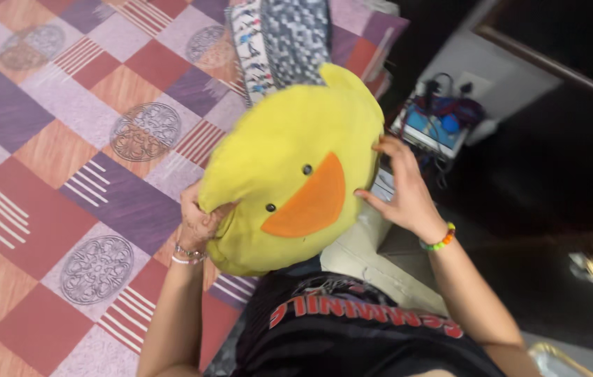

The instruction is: The person picks up and places several pillows and decorative cushions on a bed, arranging them near the headboard, and then places a plush duck, a brown pillow, and a purple case on the bed before opening a wardrobe.

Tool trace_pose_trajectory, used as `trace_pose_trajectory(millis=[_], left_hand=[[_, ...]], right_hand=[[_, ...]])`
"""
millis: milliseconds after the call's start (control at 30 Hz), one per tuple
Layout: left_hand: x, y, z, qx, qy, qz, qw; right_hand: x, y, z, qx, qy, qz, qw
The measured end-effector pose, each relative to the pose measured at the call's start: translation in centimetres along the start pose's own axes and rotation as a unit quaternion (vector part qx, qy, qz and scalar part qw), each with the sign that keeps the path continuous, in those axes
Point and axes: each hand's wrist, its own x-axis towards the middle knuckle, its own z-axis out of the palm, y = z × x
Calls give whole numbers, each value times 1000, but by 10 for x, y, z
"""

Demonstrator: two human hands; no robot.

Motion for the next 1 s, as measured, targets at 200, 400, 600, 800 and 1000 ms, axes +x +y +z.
trace_pose_trajectory(millis=[200,400,600,800,1000], left_hand=[[94,-23,-48,111,-110,68,985],[148,12,-63,215,-172,140,951],[203,35,-73,457,-117,43,881],[261,-10,-57,617,218,14,756],[263,-146,16,467,428,-121,764]], right_hand=[[147,0,17,37,-96,-194,976],[251,24,65,160,-391,-258,869],[302,55,157,165,-356,-299,870],[409,85,224,283,-277,-217,892],[601,114,292,297,-155,-244,910]])
